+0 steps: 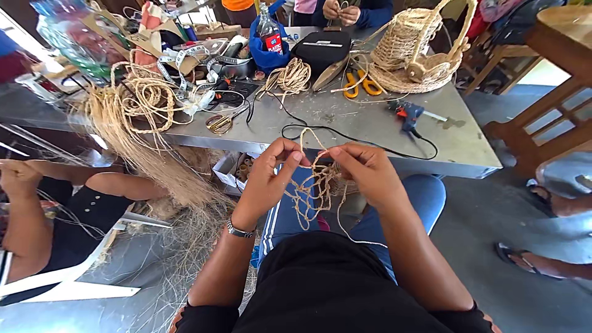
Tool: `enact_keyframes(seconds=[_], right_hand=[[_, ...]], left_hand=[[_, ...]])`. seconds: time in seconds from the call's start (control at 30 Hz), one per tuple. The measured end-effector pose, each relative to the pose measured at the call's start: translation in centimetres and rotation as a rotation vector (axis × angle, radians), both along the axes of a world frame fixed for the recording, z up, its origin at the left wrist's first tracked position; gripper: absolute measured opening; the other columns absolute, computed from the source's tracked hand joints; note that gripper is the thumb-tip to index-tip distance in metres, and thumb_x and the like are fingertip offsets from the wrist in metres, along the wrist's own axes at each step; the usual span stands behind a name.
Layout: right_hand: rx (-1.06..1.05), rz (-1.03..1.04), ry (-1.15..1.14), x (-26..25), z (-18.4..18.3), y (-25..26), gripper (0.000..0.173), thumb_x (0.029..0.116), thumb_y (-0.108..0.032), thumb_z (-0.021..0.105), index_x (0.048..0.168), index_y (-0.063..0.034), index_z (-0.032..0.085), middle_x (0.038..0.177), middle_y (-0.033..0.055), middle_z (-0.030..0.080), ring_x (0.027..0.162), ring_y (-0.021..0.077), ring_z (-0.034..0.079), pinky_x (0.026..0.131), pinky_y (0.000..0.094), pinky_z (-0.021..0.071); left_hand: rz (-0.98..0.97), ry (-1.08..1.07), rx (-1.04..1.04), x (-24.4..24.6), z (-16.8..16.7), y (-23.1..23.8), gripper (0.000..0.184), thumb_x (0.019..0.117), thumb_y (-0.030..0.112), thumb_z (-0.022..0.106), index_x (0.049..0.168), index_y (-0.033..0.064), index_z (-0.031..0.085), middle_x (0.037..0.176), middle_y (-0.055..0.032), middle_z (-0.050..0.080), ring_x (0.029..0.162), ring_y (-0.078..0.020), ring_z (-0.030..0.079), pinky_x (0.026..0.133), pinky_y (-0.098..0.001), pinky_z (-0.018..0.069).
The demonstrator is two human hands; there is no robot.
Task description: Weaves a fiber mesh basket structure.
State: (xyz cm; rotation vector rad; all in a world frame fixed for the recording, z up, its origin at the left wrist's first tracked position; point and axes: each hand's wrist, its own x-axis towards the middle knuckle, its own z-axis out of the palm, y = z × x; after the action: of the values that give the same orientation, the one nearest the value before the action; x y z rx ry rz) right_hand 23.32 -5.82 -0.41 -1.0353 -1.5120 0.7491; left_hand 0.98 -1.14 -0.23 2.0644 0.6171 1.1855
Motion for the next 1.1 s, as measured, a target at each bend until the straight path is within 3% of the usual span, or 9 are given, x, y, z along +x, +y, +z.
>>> enact_keyframes(seconds=[0.07,0.2,0.3,0.43,0.53,0.73,0.87,1.1], right_hand=[[-0.033,0.059,0.046,0.0,0.1,0.0,0.025,0.1076,-0.021,0.052,0.109,-0.0086,0.074,0.078,-0.0041,0.061,0.057,0.0011,0.046,0.05,0.0164,0.0386],[-0.018,0.086,0.027,0.1,0.2,-0.1,0.021,0.106,-0.019,0.056,0.112,-0.0088,0.073,0.089,-0.0029,0.068,0.066,0.0011,0.056,0.056,0.0159,0.0456],[0.008,0.087,0.021,0.0,0.1,0.0,0.02,0.1046,-0.018,0.059,0.114,-0.0078,0.072,0.092,-0.0016,0.069,0.064,0.0017,0.055,0.055,0.0164,0.045],[-0.015,0.072,0.024,0.0,0.3,-0.3,0.026,0.1012,-0.015,0.064,0.126,-0.0096,0.068,0.088,-0.0002,0.068,0.064,0.0042,0.057,0.055,0.0178,0.0464],[0.01,-0.048,-0.029,-0.1,0.1,-0.7,0.034,0.0991,-0.014,0.067,0.133,-0.011,0.064,0.088,0.001,0.068,0.066,0.0064,0.06,0.057,0.0195,0.051],[0.244,-0.343,-0.306,0.0,-0.7,-0.6,0.02,0.1014,-0.019,0.064,0.111,-0.0063,0.076,0.092,0.0048,0.064,0.075,0.0044,0.06,0.067,0.0166,0.0521],[0.26,-0.34,-0.373,-0.2,-0.4,-0.5,0.023,0.1028,-0.023,0.062,0.103,-0.0061,0.077,0.086,0.0038,0.063,0.073,0.0041,0.058,0.064,0.0164,0.0489],[0.163,-0.239,-0.281,-0.9,-0.4,-0.4,0.017,0.0992,-0.022,0.067,0.102,-0.0069,0.074,0.094,0.0031,0.064,0.083,0.0052,0.064,0.074,0.0195,0.056]], left_hand=[[0.036,-0.031,-0.02,0.0,-0.2,0.0,0.017,0.1081,0.019,0.047,0.111,0.0086,0.06,0.096,-0.0004,0.069,0.085,-0.0087,0.065,0.071,-0.0241,0.0547],[0.047,-0.107,-0.074,0.0,0.0,-0.2,0.015,0.1036,0.013,0.057,0.115,0.0078,0.064,0.1,-0.0011,0.069,0.089,-0.0093,0.067,0.079,-0.0248,0.0566],[0.025,-0.138,-0.122,-0.2,0.1,-0.3,0.024,0.1042,0.013,0.056,0.123,0.0062,0.069,0.106,-0.0024,0.071,0.09,-0.0099,0.068,0.079,-0.025,0.0577],[-0.017,-0.197,-0.166,-0.3,-0.1,-0.2,0.017,0.1043,0.012,0.057,0.114,0.0047,0.069,0.104,-0.0037,0.072,0.09,-0.0136,0.071,0.083,-0.0307,0.0617],[0.025,-0.219,-0.162,-0.2,-0.1,-0.2,0.016,0.1054,0.012,0.055,0.114,0.0057,0.066,0.105,-0.0044,0.071,0.086,-0.0144,0.072,0.077,-0.0301,0.0628],[0.155,-0.19,-0.052,0.0,-0.3,-0.2,0.014,0.1035,0.011,0.057,0.114,0.0058,0.064,0.104,-0.0033,0.07,0.083,-0.0121,0.071,0.073,-0.0271,0.0619],[0.165,-0.193,-0.042,0.5,-0.4,-0.3,0.013,0.1017,0.009,0.06,0.113,0.0061,0.065,0.106,-0.0038,0.068,0.08,-0.0121,0.07,0.07,-0.0266,0.062],[0.219,-0.189,-0.041,0.9,-0.4,-0.5,0.012,0.1022,0.011,0.059,0.113,0.0065,0.064,0.104,-0.0042,0.067,0.072,-0.0118,0.07,0.061,-0.0263,0.0621]])
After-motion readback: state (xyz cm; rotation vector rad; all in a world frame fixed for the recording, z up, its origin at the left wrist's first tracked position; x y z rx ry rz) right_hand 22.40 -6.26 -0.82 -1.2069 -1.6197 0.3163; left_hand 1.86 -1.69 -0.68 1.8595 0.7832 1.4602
